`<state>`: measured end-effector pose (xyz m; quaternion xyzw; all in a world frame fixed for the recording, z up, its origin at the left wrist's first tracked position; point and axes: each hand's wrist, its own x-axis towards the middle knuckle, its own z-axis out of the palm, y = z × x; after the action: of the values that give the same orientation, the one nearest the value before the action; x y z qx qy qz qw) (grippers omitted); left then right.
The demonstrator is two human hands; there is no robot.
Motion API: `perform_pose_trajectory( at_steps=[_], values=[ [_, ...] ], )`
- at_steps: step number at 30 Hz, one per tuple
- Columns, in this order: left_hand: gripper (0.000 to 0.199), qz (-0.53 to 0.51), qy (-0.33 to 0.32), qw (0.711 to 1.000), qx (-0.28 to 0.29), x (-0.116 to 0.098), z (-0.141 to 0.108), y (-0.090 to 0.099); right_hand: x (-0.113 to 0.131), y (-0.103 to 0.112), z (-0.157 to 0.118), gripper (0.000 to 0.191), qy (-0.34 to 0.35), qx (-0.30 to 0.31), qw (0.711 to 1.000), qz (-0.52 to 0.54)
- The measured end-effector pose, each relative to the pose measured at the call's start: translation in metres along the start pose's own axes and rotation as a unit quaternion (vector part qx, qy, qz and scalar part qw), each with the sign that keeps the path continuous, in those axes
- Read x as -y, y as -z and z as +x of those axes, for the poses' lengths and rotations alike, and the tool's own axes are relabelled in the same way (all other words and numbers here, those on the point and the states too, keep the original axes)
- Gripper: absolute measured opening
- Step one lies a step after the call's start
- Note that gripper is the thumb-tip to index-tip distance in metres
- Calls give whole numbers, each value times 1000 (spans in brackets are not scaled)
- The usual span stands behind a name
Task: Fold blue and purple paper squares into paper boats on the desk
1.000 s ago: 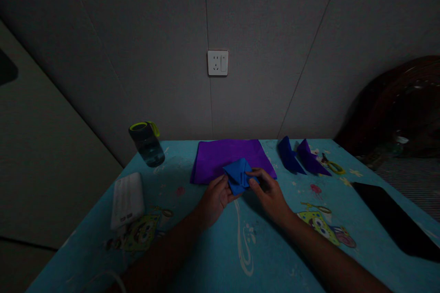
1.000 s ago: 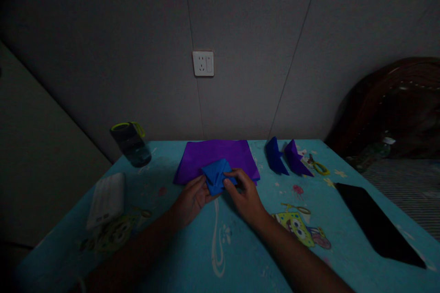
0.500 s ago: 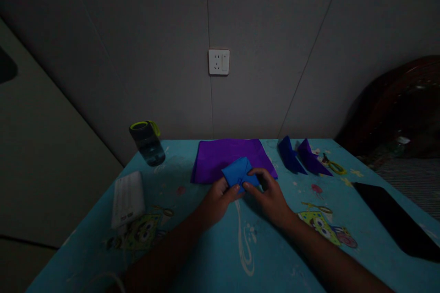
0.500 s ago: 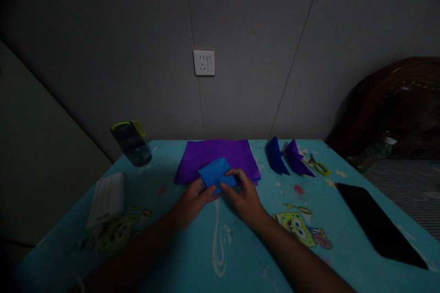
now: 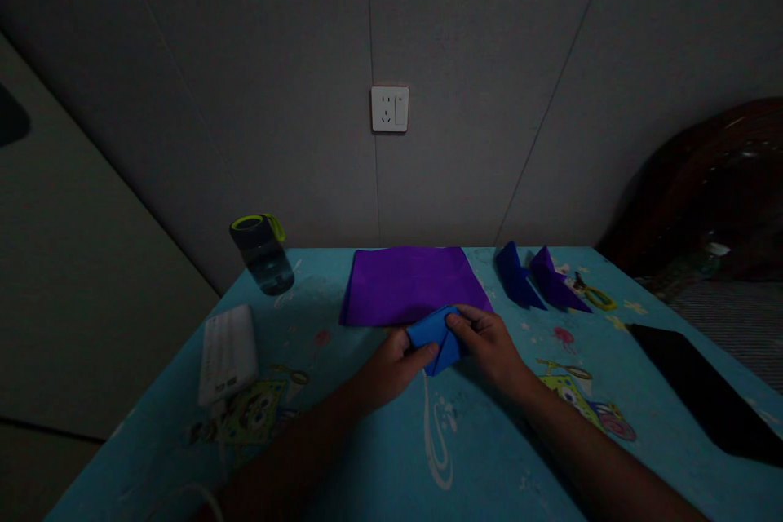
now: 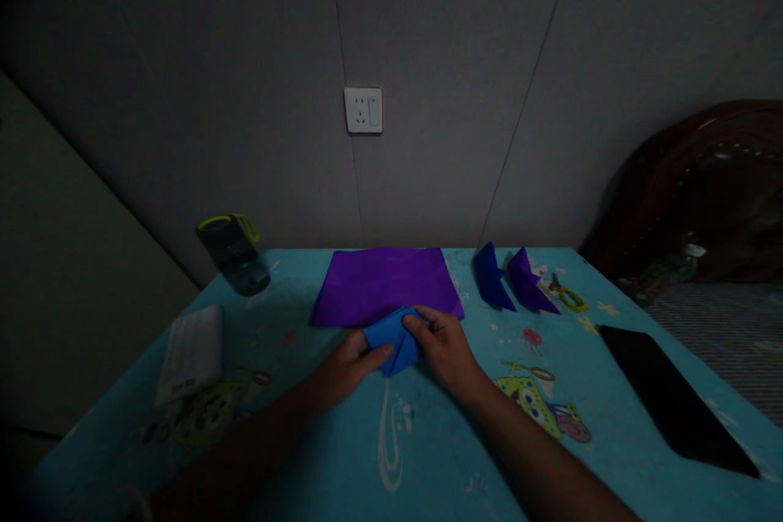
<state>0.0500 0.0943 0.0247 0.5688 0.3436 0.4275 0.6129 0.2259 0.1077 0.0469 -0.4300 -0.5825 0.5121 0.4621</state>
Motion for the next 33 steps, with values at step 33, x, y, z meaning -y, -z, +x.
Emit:
perform_pose_trajectory(
  at_steps=[33],
  values=[
    [25,143,-63,975,-156,-13,-5,-2,-9,-3,-1,37,31,10,995,-93]
  ],
)
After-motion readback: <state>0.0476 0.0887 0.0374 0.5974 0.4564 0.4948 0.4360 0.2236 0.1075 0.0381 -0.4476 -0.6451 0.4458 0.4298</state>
